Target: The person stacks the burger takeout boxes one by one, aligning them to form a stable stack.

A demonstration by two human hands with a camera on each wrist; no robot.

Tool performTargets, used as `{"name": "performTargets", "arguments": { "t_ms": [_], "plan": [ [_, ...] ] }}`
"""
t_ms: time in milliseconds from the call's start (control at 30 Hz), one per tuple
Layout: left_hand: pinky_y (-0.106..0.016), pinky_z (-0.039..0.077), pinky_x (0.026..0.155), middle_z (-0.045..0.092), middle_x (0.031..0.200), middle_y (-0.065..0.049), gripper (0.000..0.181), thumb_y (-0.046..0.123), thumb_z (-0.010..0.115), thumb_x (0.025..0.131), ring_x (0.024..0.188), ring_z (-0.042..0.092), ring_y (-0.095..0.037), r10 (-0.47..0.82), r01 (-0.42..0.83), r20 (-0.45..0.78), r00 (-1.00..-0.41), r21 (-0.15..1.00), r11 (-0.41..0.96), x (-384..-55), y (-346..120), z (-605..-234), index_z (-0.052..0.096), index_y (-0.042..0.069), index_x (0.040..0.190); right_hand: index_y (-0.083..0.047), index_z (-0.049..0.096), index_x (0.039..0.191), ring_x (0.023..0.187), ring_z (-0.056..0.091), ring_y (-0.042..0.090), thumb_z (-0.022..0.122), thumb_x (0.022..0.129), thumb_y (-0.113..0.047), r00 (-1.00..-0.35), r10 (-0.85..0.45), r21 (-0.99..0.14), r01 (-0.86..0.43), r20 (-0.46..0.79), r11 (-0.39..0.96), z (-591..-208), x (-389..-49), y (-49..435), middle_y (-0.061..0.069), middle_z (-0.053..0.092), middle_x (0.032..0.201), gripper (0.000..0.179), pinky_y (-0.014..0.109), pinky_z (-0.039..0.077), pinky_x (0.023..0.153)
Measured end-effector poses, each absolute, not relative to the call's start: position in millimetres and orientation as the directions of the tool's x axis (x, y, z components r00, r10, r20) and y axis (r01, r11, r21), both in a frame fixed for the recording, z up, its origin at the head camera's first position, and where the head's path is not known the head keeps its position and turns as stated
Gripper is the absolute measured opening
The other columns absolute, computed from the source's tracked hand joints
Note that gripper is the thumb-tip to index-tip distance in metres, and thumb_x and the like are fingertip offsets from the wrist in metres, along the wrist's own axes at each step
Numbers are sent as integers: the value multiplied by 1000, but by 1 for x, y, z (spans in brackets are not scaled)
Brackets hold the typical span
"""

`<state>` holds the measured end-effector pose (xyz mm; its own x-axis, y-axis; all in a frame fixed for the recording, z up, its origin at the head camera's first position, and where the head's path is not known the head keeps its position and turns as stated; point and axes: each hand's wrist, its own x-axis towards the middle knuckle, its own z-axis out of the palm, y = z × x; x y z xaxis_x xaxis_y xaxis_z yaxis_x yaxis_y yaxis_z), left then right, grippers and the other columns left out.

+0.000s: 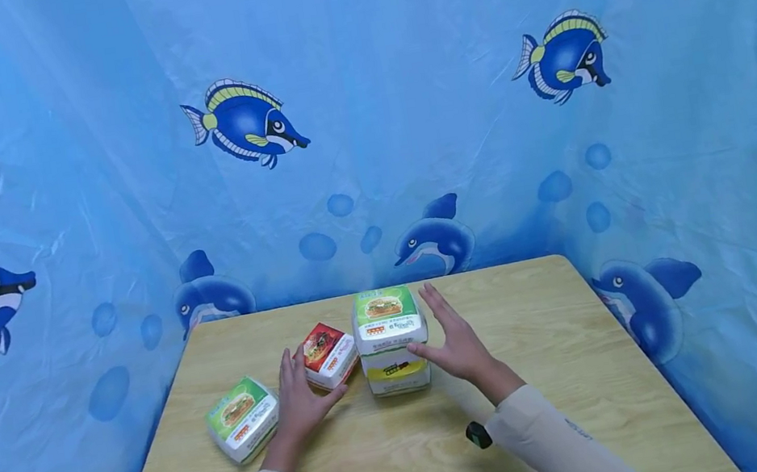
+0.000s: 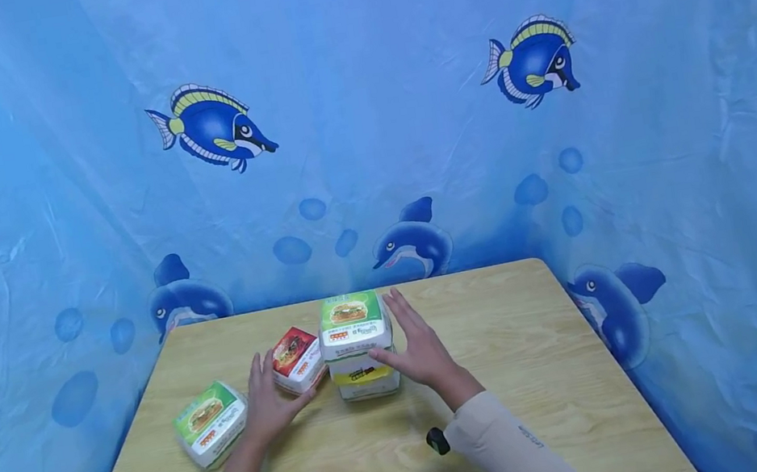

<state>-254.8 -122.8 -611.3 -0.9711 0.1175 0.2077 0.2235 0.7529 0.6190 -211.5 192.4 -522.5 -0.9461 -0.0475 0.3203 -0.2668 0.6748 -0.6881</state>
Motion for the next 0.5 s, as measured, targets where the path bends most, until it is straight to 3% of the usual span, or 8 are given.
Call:
{"name": "performTargets", "arguments": {
  "t_ms": [233,500],
  "plan": [
    [-67,22,105,6,158,-23,120,56,83,68,141,12,-48,88,173,161,-983,653,738,-263,-122,-620,12,16,157,-25,21,157,145,18,28,62,79,-72,-940,-63,-693,-291,335,660,-522,-212,192,-5,10,162,99,66,29,102],
    [-64,25,106,7,158,-23,117,57,80,71,141,14,-46,104,157,120,-987,653,741,-270,-124,-623,13,16,157,-31,17,157,144,22,26,65,80,-68,-944,-57,-710,-282,324,646,-523,-213,192,-4,10,163,98,55,40,101]
  ]
}}
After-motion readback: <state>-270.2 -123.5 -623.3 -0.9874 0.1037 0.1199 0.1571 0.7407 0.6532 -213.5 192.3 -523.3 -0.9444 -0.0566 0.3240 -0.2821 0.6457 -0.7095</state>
